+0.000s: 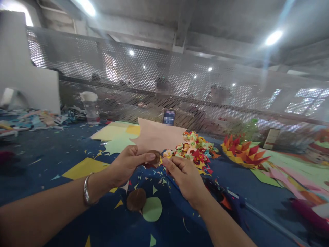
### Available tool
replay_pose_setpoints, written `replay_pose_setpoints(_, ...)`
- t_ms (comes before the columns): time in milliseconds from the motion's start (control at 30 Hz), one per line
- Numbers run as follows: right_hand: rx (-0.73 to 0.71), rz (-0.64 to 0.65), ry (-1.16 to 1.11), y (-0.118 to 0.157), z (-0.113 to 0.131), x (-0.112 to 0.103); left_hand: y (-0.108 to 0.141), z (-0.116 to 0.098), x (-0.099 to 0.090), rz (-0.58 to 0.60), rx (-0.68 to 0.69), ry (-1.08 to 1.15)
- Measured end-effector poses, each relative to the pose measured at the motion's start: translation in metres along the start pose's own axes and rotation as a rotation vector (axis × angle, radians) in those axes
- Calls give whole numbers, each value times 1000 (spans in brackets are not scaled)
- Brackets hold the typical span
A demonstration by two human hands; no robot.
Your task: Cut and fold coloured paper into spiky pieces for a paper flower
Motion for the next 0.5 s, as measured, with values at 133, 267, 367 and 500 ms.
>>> replay_pose_setpoints(133,14,17,4,0,-1,1,0,-4,-3,-6,10,-70)
replay_pose_setpoints(267,35,33,10,0,-3,1,-1,-7,-2,31,2,-83)
replay_pose_setpoints(367,30,34,16,-1,-4,0,-2,-7,-3,37,0,-63)
replay_pose_setpoints(500,18,33,30,-1,-4,0,-2,-4,-4,17,-11,-63)
Point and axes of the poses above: each hand's wrist, its own y-axis away from the middle knuckle, its own x-axis out of the palm, z = x × y, the point moved 3 cm from there along -y, towards the middle knuckle, and after that the axes turned 2 degrees about -x, right-handed, at the moved point
